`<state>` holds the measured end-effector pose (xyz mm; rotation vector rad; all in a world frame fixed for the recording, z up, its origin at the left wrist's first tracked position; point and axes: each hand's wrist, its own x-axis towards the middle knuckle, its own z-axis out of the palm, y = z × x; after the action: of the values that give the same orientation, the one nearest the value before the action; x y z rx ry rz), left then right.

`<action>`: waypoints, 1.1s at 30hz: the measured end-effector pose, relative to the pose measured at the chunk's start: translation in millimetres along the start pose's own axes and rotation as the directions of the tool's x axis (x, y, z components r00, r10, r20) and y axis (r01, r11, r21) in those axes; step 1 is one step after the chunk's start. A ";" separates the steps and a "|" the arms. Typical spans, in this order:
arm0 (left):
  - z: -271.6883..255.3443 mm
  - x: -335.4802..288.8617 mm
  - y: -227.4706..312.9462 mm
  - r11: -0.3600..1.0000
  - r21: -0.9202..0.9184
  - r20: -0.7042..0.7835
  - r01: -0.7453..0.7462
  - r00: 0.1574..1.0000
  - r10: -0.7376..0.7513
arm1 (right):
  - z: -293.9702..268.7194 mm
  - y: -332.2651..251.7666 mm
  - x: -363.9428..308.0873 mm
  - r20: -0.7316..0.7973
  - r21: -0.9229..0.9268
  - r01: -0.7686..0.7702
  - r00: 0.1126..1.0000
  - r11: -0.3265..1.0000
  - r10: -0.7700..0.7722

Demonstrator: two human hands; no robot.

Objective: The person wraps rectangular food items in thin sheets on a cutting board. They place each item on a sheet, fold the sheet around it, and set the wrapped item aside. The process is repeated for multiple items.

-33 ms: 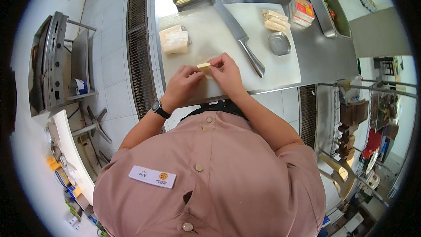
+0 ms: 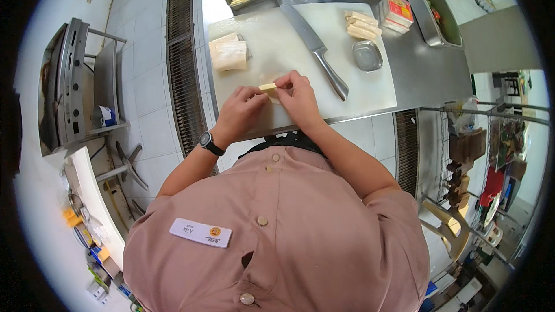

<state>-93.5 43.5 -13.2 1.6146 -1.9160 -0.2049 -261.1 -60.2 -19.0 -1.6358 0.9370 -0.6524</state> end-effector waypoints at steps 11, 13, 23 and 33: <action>-3.4 10.6 -6.3 0.999 -0.039 -0.044 -0.020 0.999 0.018 | -3.4 11.8 -2.7 -0.024 -0.370 0.206 0.973 0.906 -0.231; -3.8 11.4 -4.8 0.998 -0.061 -0.038 0.007 0.999 -0.009 | -5.2 10.1 -2.1 -0.001 -0.398 0.243 0.964 0.885 -0.265; 3.4 21.6 -11.7 0.982 -0.183 -0.075 0.039 0.996 -0.054 | -10.4 0.4 -17.5 0.101 -0.608 0.394 0.900 0.690 -0.425; 7.5 22.4 -16.8 0.924 -0.332 -0.019 0.191 0.978 -0.209 | -21.5 6.8 0.3 0.106 -0.537 0.322 0.943 0.780 -0.316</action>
<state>-85.0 16.5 -19.5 1.5660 -1.5753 -0.5318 -280.0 -72.4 -20.0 -2.3517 0.8925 -0.6326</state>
